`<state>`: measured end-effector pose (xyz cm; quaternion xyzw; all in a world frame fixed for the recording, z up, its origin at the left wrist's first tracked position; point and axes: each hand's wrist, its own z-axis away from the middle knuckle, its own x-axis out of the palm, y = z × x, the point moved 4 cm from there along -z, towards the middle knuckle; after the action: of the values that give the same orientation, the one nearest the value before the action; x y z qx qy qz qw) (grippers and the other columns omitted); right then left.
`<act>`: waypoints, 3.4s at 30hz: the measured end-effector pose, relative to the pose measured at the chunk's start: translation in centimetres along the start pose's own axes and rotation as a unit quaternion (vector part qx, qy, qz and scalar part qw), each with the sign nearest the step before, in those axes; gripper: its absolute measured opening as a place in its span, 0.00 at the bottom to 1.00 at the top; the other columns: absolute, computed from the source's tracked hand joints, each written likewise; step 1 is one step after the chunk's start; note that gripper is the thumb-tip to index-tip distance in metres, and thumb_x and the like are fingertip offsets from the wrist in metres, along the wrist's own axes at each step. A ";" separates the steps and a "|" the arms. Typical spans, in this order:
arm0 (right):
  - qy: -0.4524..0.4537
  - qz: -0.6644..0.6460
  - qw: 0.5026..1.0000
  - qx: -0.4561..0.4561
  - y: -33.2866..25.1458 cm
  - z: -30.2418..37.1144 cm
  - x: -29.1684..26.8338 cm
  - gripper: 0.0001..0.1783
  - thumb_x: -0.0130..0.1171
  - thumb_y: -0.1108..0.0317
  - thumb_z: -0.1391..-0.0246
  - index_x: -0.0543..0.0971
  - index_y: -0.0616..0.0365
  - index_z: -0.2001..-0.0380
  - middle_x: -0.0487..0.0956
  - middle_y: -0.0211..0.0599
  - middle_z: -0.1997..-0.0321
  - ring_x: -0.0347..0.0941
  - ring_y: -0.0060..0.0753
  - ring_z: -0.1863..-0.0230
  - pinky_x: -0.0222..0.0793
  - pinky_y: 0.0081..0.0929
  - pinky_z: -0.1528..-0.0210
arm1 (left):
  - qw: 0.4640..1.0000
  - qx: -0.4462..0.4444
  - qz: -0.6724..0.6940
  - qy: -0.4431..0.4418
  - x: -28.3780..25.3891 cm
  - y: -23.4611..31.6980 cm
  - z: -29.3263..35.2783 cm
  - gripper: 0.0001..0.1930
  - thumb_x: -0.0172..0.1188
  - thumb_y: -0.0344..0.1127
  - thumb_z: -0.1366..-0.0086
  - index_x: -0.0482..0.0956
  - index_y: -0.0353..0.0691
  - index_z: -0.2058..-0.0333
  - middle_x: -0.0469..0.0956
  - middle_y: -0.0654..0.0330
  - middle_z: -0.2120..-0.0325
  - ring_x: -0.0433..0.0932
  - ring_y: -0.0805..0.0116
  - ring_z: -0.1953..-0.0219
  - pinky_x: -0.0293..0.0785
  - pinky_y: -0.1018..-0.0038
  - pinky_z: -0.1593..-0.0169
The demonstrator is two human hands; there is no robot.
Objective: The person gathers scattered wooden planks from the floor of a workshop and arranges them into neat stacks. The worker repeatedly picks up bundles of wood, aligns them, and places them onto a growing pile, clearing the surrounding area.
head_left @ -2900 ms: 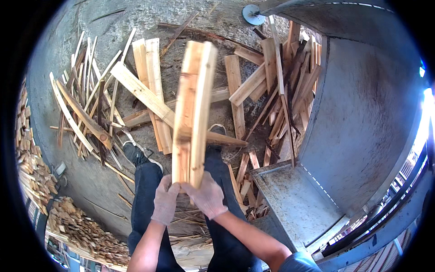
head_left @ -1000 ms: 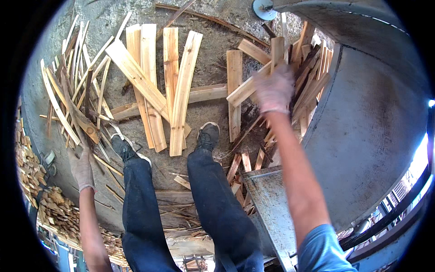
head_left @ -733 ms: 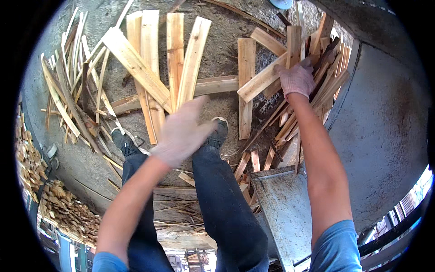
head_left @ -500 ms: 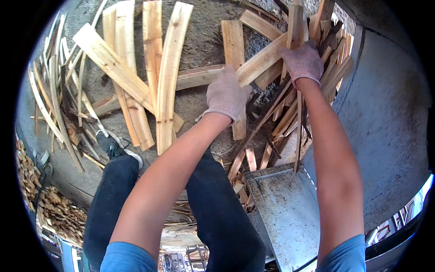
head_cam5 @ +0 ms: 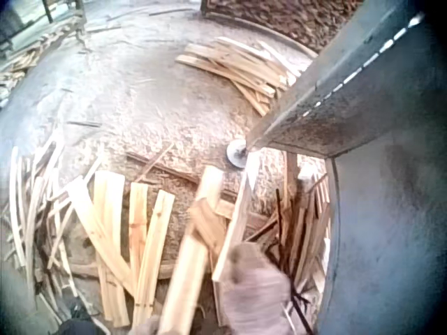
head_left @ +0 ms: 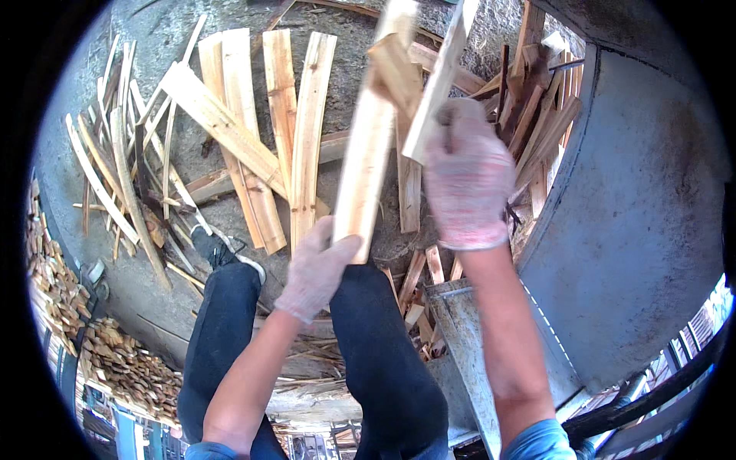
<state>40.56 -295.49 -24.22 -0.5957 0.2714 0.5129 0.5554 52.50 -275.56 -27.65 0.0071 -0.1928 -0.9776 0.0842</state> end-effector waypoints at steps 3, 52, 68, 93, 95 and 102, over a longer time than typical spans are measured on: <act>-0.147 0.031 0.976 0.157 -0.2 0.0 3.5 0.40 0.70 0.50 0.51 0.73 0.57 0.38 0.78 0.62 0.44 0.76 0.59 0.42 0.70 0.47 0.37 | 0.990 -0.043 0.118 0.064 -3.8 -2.4 3.8 0.22 0.62 0.40 0.33 0.77 0.31 0.46 0.82 0.55 0.57 0.78 0.71 0.57 0.75 0.73 0.51; -0.171 -0.220 0.841 0.465 3.8 10.9 19.4 0.44 0.72 0.48 0.53 0.71 0.67 0.41 0.81 0.58 0.50 0.81 0.54 0.49 0.73 0.43 0.41 | 0.970 0.048 -0.211 0.109 -7.4 -13.4 2.5 0.20 0.55 0.44 0.28 0.75 0.33 0.48 0.81 0.37 0.59 0.79 0.37 0.54 0.74 0.53 0.50; -0.037 0.226 0.942 0.245 19.5 9.9 4.8 0.50 0.75 0.50 0.56 0.66 0.68 0.36 0.78 0.63 0.48 0.77 0.65 0.48 0.74 0.50 0.43 | 0.936 0.178 -0.269 0.141 -2.5 -5.3 3.1 0.24 0.66 0.35 0.37 0.76 0.34 0.44 0.79 0.44 0.53 0.79 0.46 0.50 0.75 0.57 0.45; -0.096 0.231 0.913 0.321 27.3 9.9 6.5 0.35 0.66 0.55 0.46 0.73 0.62 0.39 0.80 0.61 0.46 0.79 0.58 0.46 0.76 0.52 0.46 | 0.972 0.126 -0.198 0.012 7.6 -3.1 -3.1 0.23 0.60 0.40 0.33 0.77 0.34 0.43 0.81 0.43 0.51 0.81 0.49 0.46 0.74 0.62 0.41; -0.076 0.173 0.924 0.333 26.5 10.1 6.7 0.32 0.66 0.56 0.47 0.75 0.62 0.42 0.79 0.63 0.45 0.79 0.62 0.46 0.76 0.52 0.46 | 0.974 0.126 -0.189 0.002 8.2 -3.6 -3.5 0.23 0.59 0.41 0.32 0.77 0.33 0.43 0.81 0.43 0.51 0.81 0.49 0.46 0.74 0.63 0.41; -0.095 0.024 0.971 0.218 21.9 10.6 9.1 0.37 0.68 0.60 0.52 0.72 0.67 0.39 0.74 0.65 0.39 0.69 0.61 0.35 0.64 0.45 0.31 | 0.982 0.086 -0.161 -0.045 8.8 -2.2 -5.4 0.29 0.62 0.47 0.34 0.74 0.32 0.41 0.81 0.41 0.49 0.80 0.49 0.44 0.72 0.62 0.39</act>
<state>20.71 -288.43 -39.34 -0.4022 0.3370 0.5089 0.6825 43.73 -277.06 -33.26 0.0009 -0.2761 -0.9574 -0.0841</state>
